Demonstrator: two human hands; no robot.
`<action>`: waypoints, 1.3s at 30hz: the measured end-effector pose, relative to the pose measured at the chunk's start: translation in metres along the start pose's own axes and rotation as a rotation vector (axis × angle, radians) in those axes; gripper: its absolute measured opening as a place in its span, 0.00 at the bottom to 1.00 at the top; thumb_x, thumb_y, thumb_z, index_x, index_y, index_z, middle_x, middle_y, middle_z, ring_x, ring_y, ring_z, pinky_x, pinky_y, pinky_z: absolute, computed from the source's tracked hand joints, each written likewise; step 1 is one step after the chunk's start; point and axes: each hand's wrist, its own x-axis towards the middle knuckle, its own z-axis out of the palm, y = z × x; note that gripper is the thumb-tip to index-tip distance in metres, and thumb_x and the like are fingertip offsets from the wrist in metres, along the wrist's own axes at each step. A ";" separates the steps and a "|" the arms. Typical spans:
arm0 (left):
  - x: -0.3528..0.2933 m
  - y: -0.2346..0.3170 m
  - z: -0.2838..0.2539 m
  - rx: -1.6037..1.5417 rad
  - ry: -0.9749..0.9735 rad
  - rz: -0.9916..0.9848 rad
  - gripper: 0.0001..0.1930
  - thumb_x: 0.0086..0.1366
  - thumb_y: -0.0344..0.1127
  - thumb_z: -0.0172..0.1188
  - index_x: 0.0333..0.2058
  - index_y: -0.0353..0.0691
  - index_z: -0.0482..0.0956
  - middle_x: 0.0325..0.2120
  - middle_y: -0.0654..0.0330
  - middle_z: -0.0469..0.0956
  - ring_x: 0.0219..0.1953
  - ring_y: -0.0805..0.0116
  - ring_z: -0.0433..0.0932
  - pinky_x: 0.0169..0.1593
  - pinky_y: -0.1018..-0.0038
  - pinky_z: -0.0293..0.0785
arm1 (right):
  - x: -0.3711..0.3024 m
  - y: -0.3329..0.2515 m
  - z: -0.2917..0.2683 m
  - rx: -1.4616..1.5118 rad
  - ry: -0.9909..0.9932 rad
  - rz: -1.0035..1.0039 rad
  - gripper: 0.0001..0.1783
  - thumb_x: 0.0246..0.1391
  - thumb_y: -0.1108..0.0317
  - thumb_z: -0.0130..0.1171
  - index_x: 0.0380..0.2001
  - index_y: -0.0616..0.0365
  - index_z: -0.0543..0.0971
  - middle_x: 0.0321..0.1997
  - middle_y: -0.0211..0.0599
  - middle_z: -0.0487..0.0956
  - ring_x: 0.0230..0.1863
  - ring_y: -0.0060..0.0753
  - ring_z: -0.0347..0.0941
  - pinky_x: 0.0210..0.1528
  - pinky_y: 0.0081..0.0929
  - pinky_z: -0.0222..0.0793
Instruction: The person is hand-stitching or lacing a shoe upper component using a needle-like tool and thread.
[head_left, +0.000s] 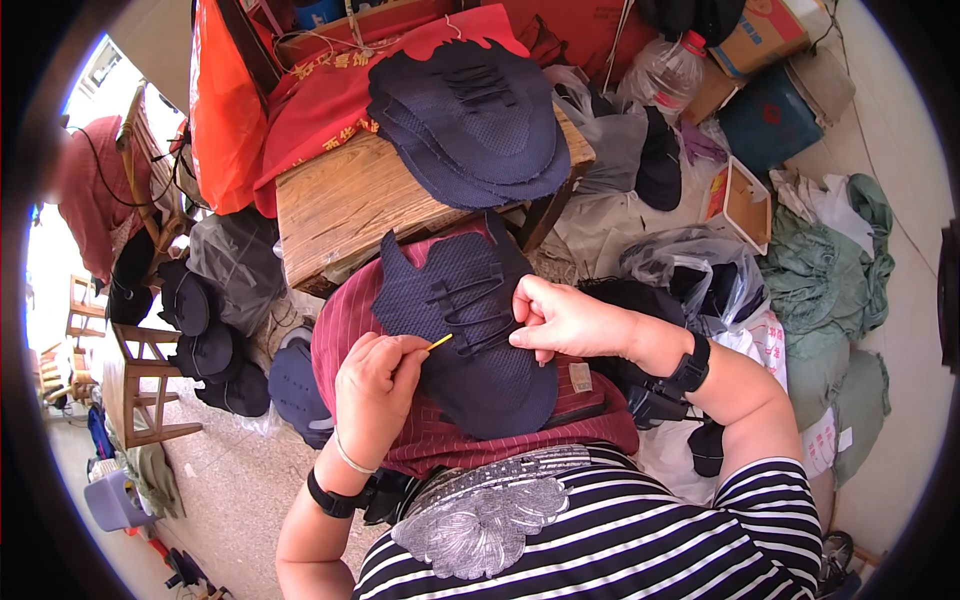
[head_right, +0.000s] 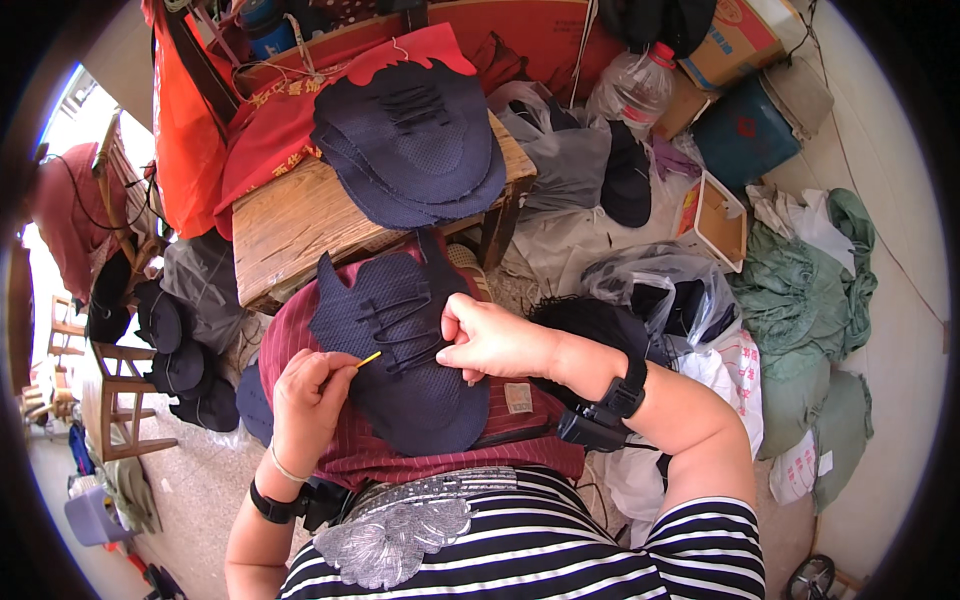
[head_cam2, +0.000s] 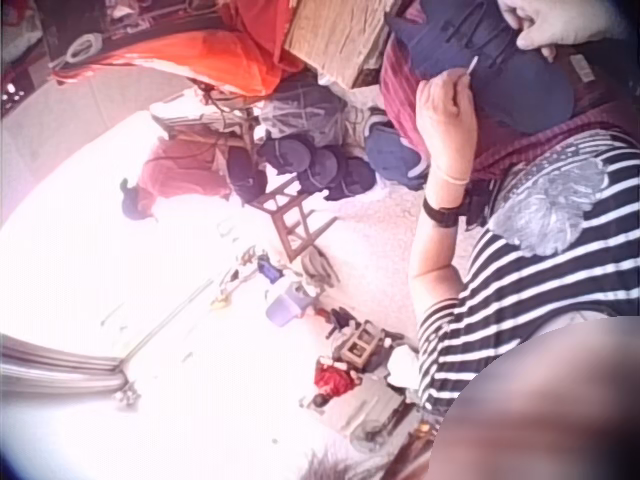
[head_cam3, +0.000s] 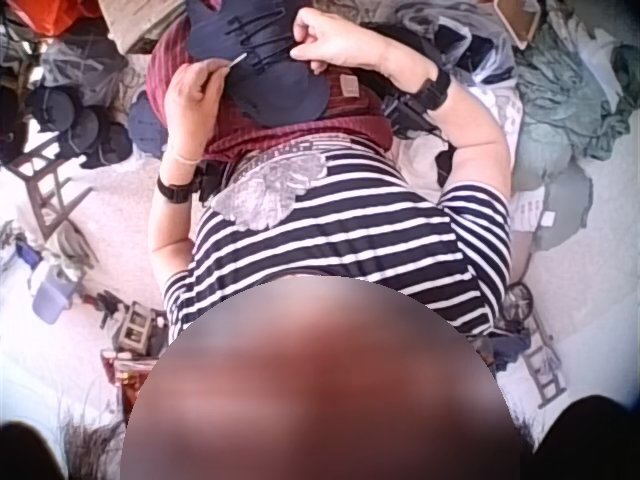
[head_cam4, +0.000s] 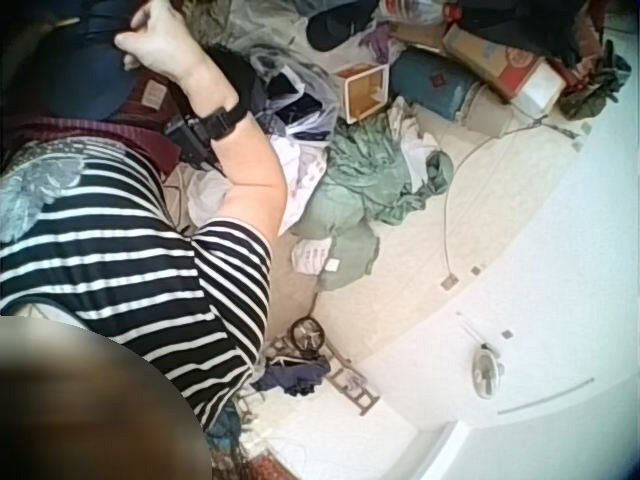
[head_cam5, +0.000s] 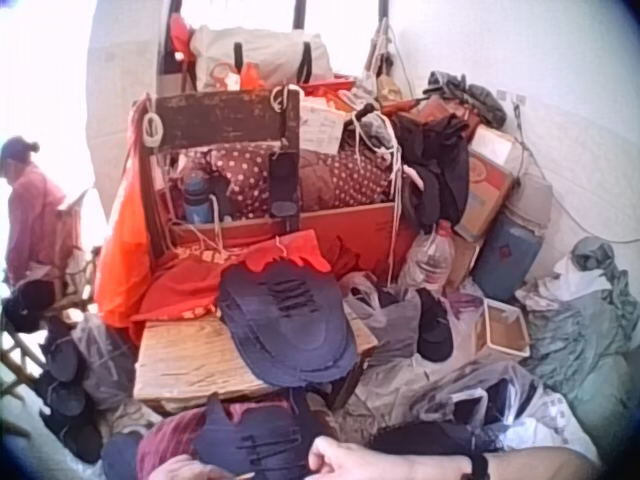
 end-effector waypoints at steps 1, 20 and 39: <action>0.002 0.000 0.000 -0.025 -0.008 0.014 0.04 0.59 0.23 0.65 0.33 0.36 0.84 0.22 0.59 0.76 0.28 0.63 0.74 0.34 0.68 0.70 | 0.000 0.000 0.000 0.001 -0.001 -0.003 0.17 0.62 0.68 0.63 0.40 0.62 0.65 0.29 0.35 0.75 0.27 0.24 0.79 0.30 0.25 0.77; 0.006 0.008 0.019 -0.007 -0.006 0.071 0.01 0.61 0.24 0.65 0.33 0.35 0.82 0.24 0.58 0.78 0.26 0.65 0.77 0.32 0.71 0.74 | -0.001 -0.012 0.020 -0.758 0.375 -0.689 0.22 0.45 0.63 0.74 0.38 0.59 0.72 0.42 0.42 0.69 0.49 0.49 0.72 0.53 0.41 0.71; -0.009 0.022 0.033 -0.137 0.049 -0.029 0.05 0.62 0.26 0.67 0.32 0.34 0.79 0.25 0.60 0.73 0.25 0.73 0.72 0.31 0.75 0.70 | -0.004 -0.006 0.027 -0.465 0.320 -0.704 0.08 0.53 0.73 0.66 0.36 0.60 0.79 0.38 0.41 0.74 0.36 0.40 0.76 0.40 0.36 0.73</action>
